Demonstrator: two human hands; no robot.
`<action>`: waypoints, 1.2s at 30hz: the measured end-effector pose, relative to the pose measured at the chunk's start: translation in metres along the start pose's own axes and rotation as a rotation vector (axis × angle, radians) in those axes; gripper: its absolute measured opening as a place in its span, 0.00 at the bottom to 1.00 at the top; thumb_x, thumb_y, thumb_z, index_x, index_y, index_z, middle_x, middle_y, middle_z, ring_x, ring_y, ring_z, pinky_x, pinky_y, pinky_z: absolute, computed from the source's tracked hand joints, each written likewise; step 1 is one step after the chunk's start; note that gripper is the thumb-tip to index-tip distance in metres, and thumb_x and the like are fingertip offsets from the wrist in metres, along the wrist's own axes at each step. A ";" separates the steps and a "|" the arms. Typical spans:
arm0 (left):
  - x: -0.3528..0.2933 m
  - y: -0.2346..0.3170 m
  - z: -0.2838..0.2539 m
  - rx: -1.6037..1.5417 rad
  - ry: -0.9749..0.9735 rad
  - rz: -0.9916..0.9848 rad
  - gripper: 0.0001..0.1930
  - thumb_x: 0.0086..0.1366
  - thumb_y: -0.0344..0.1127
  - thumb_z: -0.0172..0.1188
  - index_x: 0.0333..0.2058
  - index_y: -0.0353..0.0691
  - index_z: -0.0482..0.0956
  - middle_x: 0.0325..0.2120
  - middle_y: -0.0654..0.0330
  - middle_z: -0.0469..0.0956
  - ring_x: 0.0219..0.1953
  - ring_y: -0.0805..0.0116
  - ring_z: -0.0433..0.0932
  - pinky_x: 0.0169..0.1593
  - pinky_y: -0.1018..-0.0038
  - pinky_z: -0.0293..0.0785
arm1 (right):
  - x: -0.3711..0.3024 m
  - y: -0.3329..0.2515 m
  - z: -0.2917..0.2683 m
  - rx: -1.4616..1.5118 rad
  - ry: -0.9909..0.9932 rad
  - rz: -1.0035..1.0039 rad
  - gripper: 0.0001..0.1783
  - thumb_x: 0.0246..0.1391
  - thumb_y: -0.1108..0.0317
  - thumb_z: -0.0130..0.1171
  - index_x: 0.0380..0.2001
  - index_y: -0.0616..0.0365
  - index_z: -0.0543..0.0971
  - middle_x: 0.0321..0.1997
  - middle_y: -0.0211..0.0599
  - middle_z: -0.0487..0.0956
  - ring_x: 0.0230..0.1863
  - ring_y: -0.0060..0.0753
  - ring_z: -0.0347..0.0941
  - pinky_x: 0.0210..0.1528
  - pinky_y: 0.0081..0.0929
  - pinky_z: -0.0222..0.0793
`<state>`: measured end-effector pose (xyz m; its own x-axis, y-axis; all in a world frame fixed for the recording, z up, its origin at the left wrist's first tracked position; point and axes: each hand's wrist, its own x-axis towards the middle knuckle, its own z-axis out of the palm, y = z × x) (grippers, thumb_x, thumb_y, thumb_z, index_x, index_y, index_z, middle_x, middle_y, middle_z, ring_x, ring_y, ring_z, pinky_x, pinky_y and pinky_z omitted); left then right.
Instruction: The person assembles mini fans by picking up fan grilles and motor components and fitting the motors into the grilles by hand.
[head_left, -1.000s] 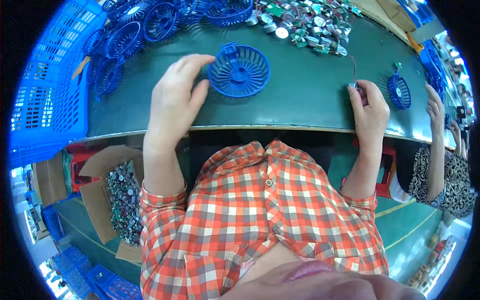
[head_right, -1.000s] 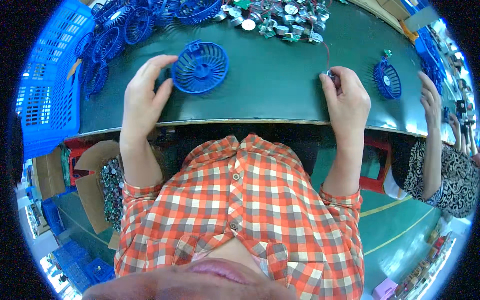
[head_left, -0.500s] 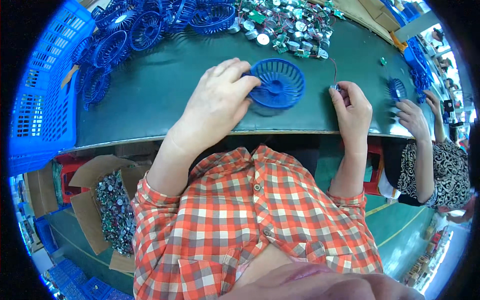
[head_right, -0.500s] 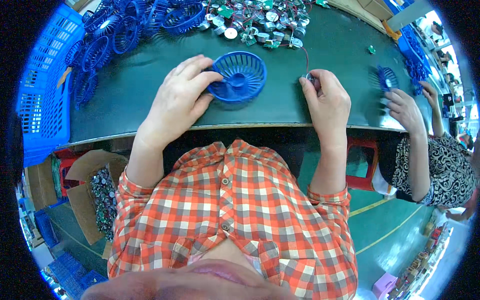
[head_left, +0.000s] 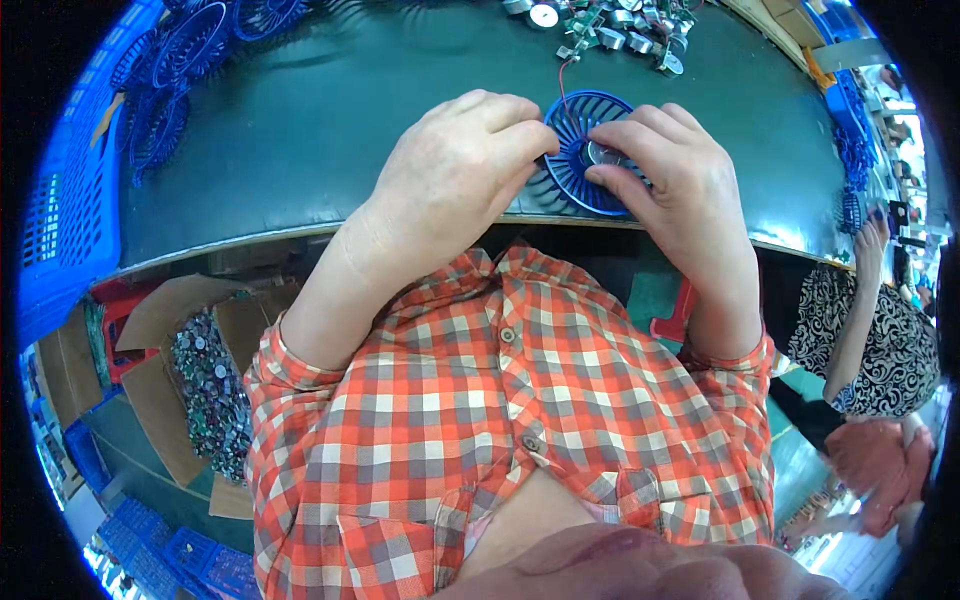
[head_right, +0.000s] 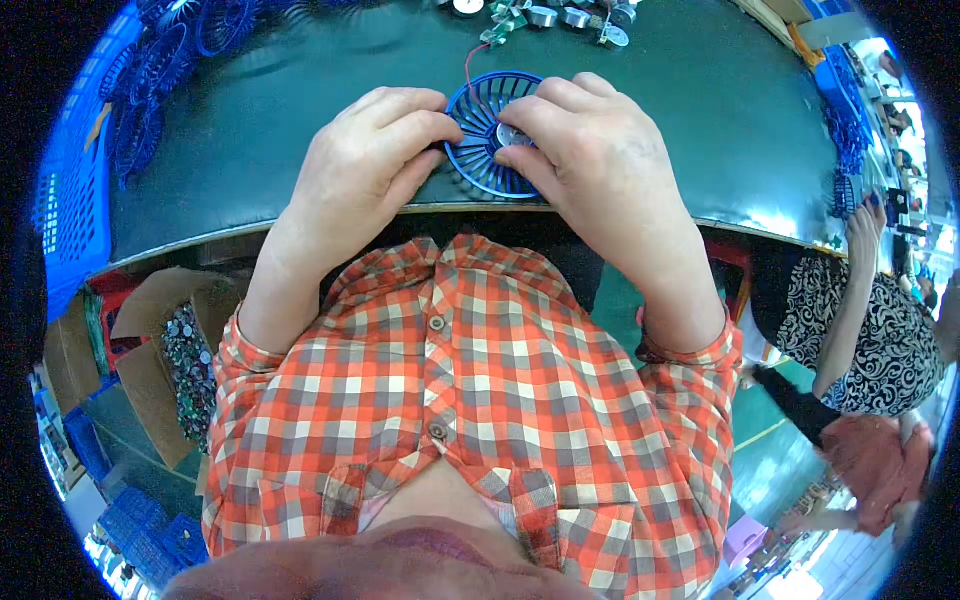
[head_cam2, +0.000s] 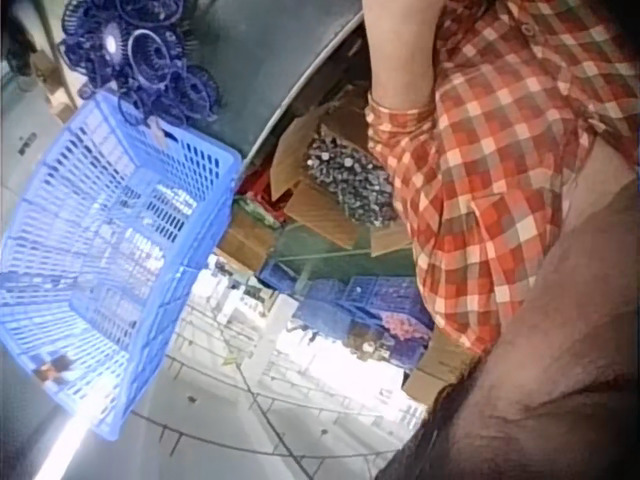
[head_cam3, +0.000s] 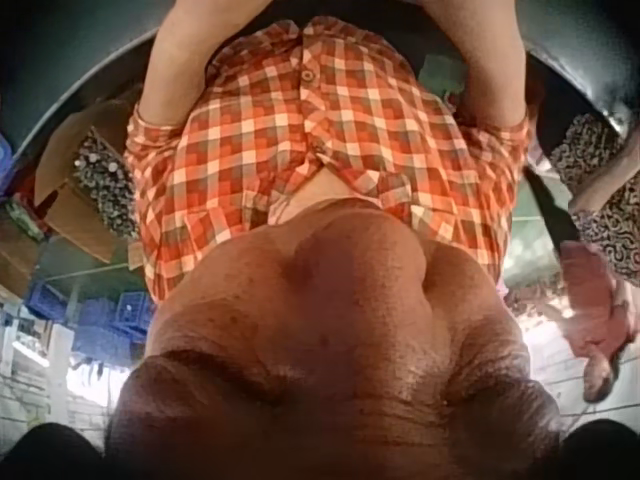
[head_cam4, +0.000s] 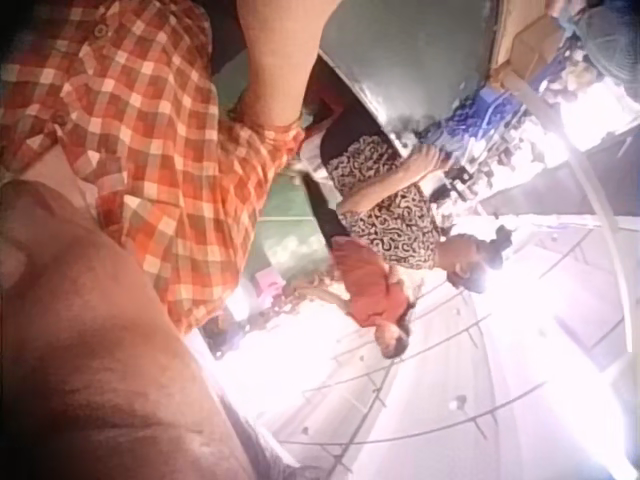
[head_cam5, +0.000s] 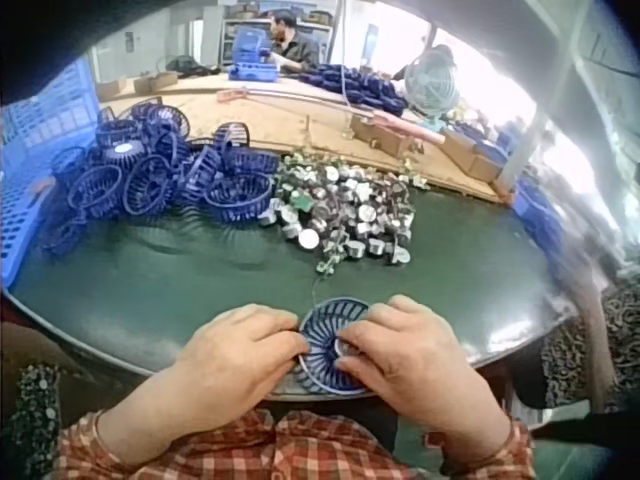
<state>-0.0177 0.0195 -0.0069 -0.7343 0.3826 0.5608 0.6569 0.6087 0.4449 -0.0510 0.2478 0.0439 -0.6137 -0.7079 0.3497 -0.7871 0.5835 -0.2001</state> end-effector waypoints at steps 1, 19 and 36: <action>0.000 0.001 0.000 -0.002 0.009 0.006 0.12 0.56 0.23 0.66 0.40 0.40 0.81 0.44 0.54 0.80 0.47 0.53 0.80 0.48 0.62 0.78 | 0.000 0.000 0.000 0.018 -0.027 0.002 0.15 0.48 0.70 0.71 0.40 0.59 0.83 0.36 0.38 0.80 0.39 0.43 0.75 0.41 0.36 0.73; -0.003 -0.003 0.002 0.007 0.038 0.047 0.09 0.59 0.26 0.65 0.39 0.39 0.81 0.37 0.58 0.79 0.42 0.57 0.79 0.46 0.65 0.78 | 0.007 0.016 0.002 0.191 -0.167 -0.047 0.17 0.50 0.80 0.65 0.44 0.56 0.82 0.41 0.39 0.76 0.40 0.42 0.78 0.41 0.33 0.74; 0.003 0.002 -0.012 -0.069 0.132 -0.073 0.12 0.57 0.25 0.67 0.41 0.40 0.82 0.47 0.53 0.80 0.51 0.53 0.80 0.52 0.66 0.78 | -0.038 0.008 0.024 0.000 0.080 -0.144 0.31 0.42 0.65 0.73 0.54 0.57 0.81 0.56 0.43 0.79 0.50 0.47 0.78 0.52 0.41 0.74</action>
<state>-0.0171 0.0136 0.0039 -0.7545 0.2415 0.6103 0.6163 0.5805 0.5322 -0.0355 0.2700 0.0065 -0.4872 -0.7503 0.4470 -0.8667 0.4780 -0.1423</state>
